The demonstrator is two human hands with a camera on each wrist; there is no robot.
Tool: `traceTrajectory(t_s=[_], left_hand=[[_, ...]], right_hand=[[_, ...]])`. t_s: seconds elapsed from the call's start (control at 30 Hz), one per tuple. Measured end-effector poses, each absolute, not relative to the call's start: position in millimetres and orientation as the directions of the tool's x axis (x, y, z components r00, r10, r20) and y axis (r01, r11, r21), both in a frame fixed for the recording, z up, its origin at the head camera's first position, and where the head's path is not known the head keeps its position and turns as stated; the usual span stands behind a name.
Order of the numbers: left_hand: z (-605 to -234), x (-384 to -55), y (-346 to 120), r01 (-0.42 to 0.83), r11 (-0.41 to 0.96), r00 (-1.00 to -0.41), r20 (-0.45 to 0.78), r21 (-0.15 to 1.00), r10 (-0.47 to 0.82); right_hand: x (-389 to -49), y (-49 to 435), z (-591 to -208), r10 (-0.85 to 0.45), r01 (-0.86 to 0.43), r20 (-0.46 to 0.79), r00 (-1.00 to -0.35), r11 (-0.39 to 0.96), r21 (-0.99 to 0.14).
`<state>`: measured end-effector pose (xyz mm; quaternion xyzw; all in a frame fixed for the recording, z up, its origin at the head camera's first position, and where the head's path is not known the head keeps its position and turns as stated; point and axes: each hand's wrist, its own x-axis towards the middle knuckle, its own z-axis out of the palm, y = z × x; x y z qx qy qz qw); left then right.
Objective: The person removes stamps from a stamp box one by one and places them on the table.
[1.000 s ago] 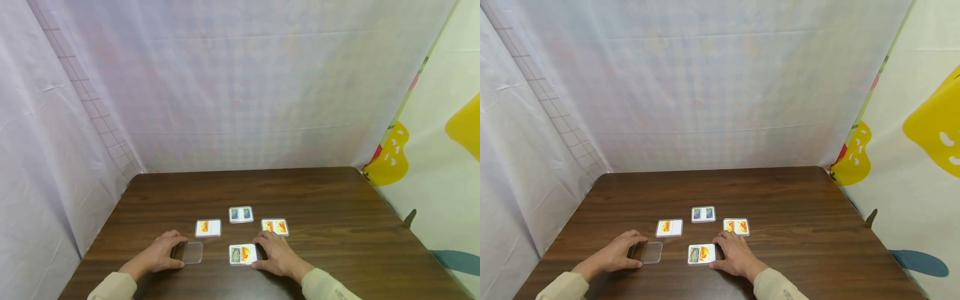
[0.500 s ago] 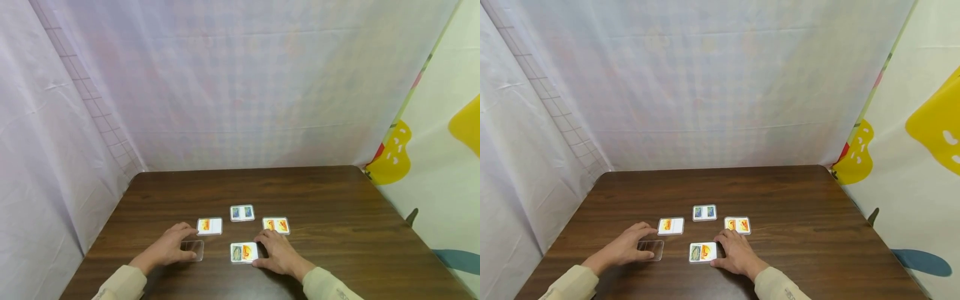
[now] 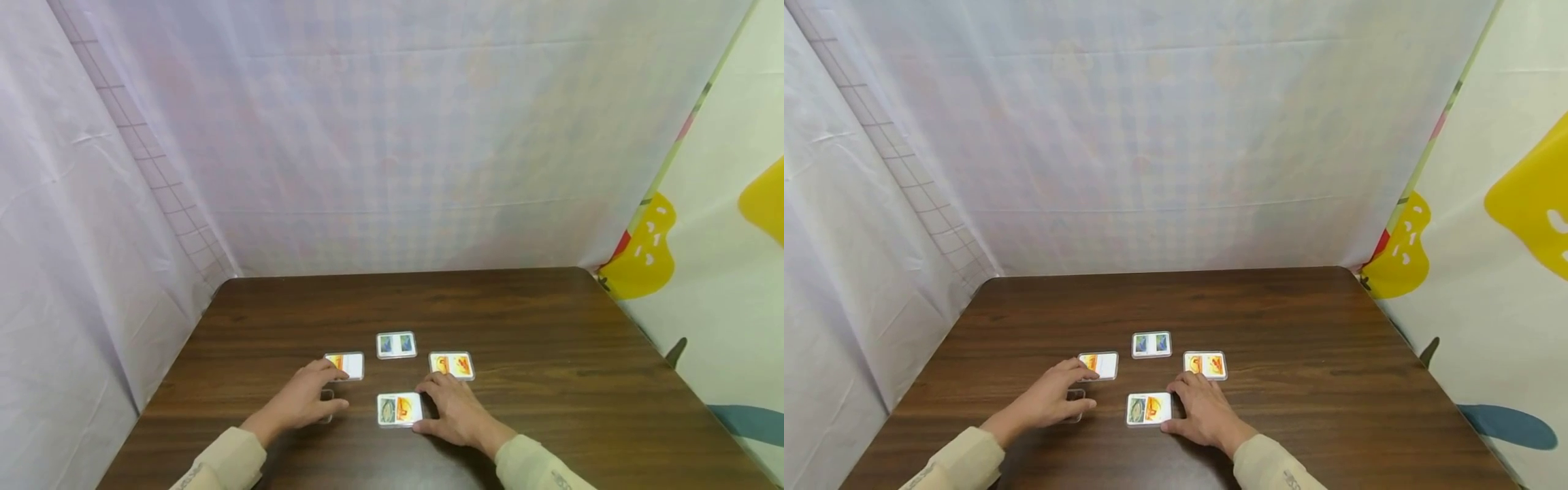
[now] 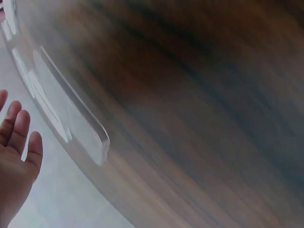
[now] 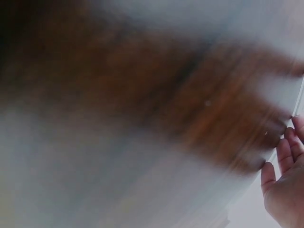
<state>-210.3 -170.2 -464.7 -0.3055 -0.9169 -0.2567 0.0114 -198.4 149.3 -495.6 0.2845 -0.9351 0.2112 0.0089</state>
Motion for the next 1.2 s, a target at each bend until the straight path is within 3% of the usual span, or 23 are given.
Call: traceTrajectory(t_s=[0.4,0.93,1.2], left_hand=[[-465.1,-210.0,-135.3,0.616,0.656,-0.783,0.254,0.436,0.567],[-471.4,-210.0,-106.0,0.516,0.682,-0.852,0.234,0.518,0.468],[-475.0,-208.5,-99.0,0.496,0.71,-0.865,0.217,0.5,0.452]], right_hand=[[-198.1,148.7,-495.4,-0.524,-0.535,0.14,-0.84,0.754,-0.381],[-198.4,147.7,-492.5,-0.523,-0.521,0.113,-0.845,0.756,-0.395],[-197.8,147.6,-492.9,-0.521,-0.521,0.12,-0.845,0.756,-0.397]])
